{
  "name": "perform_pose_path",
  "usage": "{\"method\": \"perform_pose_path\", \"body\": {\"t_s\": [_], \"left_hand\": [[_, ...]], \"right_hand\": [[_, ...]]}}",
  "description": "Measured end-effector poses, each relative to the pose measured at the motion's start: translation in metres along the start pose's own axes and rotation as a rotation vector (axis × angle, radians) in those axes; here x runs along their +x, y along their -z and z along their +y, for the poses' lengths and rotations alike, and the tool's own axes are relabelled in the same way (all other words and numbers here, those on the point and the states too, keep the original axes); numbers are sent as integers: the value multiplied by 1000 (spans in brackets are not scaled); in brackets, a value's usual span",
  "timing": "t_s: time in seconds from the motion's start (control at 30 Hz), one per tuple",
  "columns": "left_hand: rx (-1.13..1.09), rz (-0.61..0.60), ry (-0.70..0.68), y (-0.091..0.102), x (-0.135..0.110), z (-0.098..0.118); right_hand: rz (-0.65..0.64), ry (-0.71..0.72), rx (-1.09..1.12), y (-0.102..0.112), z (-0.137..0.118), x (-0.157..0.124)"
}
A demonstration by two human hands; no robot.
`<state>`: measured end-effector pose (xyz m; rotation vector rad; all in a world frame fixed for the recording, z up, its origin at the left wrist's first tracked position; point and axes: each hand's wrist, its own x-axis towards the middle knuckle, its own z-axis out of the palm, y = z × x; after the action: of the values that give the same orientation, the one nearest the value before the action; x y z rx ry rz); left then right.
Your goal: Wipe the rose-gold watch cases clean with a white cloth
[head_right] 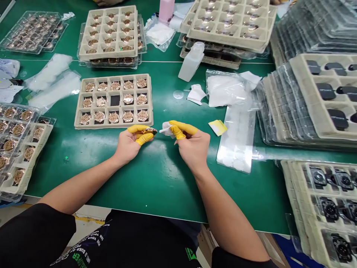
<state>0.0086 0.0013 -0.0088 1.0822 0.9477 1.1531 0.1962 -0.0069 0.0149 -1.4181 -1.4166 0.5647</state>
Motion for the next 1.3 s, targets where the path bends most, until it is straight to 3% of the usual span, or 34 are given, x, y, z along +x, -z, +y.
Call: {"method": "perform_pose_path", "body": {"t_s": [0.07, 0.17, 0.3, 0.37, 0.43, 0.53, 0.63, 0.73, 0.83, 0.97, 1.07, 1.2, 1.3], "left_hand": [[-11, 9, -43, 1, 1, 0], [246, 9, -197, 3, -3, 1], [600, 7, -329, 5, -10, 7], [556, 48, -329, 4, -12, 10], [448, 89, -294, 1, -14, 10], [295, 110, -244, -4, -16, 6], [150, 134, -186, -7, -14, 3], [54, 167, -141, -5, -10, 4], [25, 163, -113, -5, -7, 6], [-21, 108, -95, -8, -8, 4], [90, 72, -162, -6, -11, 3], [484, 48, -281, 0, -15, 8], [521, 42, -216, -1, -15, 8]], "right_hand": [[-76, -8, 94, -2, -1, -3], [-189, 223, 29, -9, -2, -11], [-125, 480, -228, -16, 4, -17], [-73, 448, -274, -15, 8, -15], [-101, 344, -248, -13, 11, -11], [-208, 121, -82, -15, 10, -9], [-122, -43, 93, -18, 6, -9], [6, 52, 139, -13, 4, -7], [15, 179, 170, -7, 5, -5], [-99, 57, 310, -12, 5, -9], [-150, 27, 358, -20, 3, -13], [-139, 209, 61, -18, 2, -13], [-96, 325, -324, -9, 5, -7]]}}
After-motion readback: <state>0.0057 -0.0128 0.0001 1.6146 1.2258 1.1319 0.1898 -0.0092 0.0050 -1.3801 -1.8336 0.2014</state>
